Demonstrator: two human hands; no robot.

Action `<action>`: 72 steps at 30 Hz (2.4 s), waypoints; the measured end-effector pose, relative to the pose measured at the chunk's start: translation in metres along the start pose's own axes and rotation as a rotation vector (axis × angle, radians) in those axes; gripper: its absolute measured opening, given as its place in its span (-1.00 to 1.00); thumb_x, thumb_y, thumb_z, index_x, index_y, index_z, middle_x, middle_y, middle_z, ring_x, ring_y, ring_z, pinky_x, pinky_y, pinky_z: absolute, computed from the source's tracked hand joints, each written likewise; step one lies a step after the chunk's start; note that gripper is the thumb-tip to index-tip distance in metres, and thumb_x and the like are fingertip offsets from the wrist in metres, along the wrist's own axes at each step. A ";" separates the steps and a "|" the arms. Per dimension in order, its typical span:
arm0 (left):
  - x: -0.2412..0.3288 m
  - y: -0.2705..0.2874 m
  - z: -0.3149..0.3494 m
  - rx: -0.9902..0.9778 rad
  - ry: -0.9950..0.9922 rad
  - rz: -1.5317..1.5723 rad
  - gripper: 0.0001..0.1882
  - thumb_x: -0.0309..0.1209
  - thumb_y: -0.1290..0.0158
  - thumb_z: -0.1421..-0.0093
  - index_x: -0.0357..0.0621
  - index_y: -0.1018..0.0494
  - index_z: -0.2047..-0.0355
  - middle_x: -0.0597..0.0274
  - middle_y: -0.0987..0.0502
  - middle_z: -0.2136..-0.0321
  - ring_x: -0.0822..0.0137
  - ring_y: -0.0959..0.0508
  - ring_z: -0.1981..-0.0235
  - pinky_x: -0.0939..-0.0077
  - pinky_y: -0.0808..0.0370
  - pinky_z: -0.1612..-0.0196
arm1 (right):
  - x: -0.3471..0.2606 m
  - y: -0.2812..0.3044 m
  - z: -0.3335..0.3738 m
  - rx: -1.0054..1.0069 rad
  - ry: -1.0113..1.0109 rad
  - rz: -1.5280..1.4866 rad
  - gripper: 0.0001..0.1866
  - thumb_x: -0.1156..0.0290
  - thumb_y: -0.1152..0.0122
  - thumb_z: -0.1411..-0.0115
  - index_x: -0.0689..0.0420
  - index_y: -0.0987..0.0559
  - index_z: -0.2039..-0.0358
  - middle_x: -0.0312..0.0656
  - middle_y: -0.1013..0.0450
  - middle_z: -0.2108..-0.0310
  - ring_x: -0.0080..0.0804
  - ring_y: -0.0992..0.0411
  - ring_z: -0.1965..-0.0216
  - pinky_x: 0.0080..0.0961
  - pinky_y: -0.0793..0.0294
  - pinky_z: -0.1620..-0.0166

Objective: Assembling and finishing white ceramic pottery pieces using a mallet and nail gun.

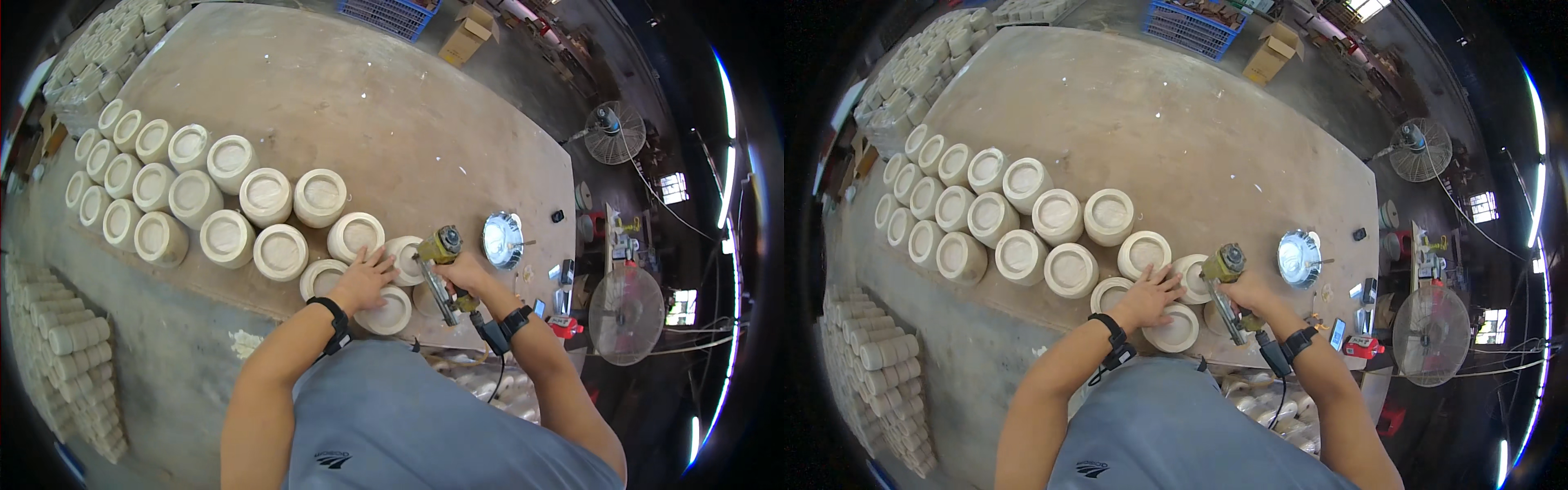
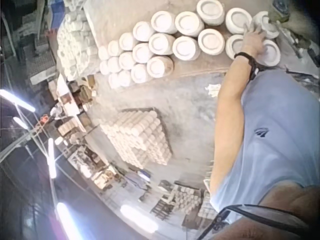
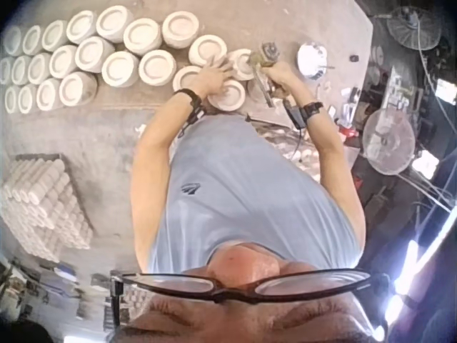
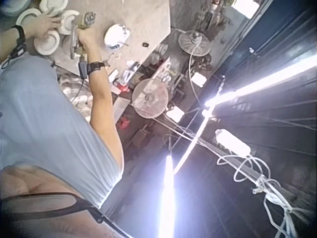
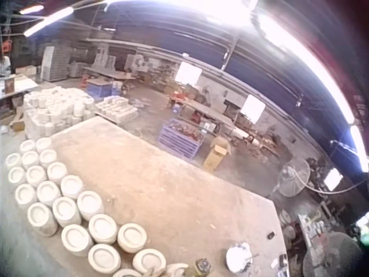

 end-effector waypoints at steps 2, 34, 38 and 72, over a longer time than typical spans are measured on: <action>0.000 -0.001 0.001 0.009 -0.005 0.007 -0.13 0.09 -0.25 -0.06 0.13 -0.33 -0.36 0.17 -0.20 -0.44 0.03 -0.02 -0.50 -0.28 0.12 -0.48 | -0.006 -0.008 0.007 -0.047 -0.014 0.022 -0.69 0.30 -0.37 -0.21 0.22 -0.57 0.57 -0.24 -0.42 0.72 -0.45 -0.39 0.75 -0.41 -0.35 0.64; -0.038 0.011 0.065 0.076 0.293 0.044 -0.08 0.08 -0.22 -0.11 0.16 -0.19 -0.44 0.05 -0.02 -0.50 -0.12 -0.01 -0.50 -0.21 0.09 -0.48 | -0.129 -0.057 -0.023 0.015 0.167 0.223 -0.61 0.18 -0.34 -0.23 0.24 -0.61 0.59 -0.19 -0.46 0.74 -0.42 -0.43 0.76 -0.40 -0.42 0.62; -0.039 0.012 0.066 0.018 0.274 0.023 -0.12 0.13 -0.18 -0.14 0.30 -0.19 -0.44 0.07 0.01 -0.51 -0.17 0.02 -0.50 -0.22 0.10 -0.48 | -0.120 -0.063 -0.019 -0.083 0.180 0.198 -0.63 0.19 -0.36 -0.21 0.24 -0.62 0.56 -0.21 -0.48 0.72 -0.43 -0.42 0.75 -0.41 -0.38 0.62; -0.048 -0.001 0.133 0.299 0.359 0.115 0.27 0.07 -0.49 0.28 -0.06 -0.16 -0.42 0.14 -0.29 -0.38 0.06 0.04 -0.53 -0.12 0.21 -0.52 | -0.099 -0.126 0.040 -0.154 0.241 0.300 -0.63 0.21 -0.38 -0.13 0.33 -0.67 0.31 -0.06 -0.53 0.63 -0.35 -0.50 0.70 -0.35 -0.48 0.55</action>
Point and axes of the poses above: each hand's wrist, its own z-axis away from the middle knuckle, its own y-axis out of the back of the hand, x = y × z, the point moved 2 cm from there along -z, towards the middle knuckle
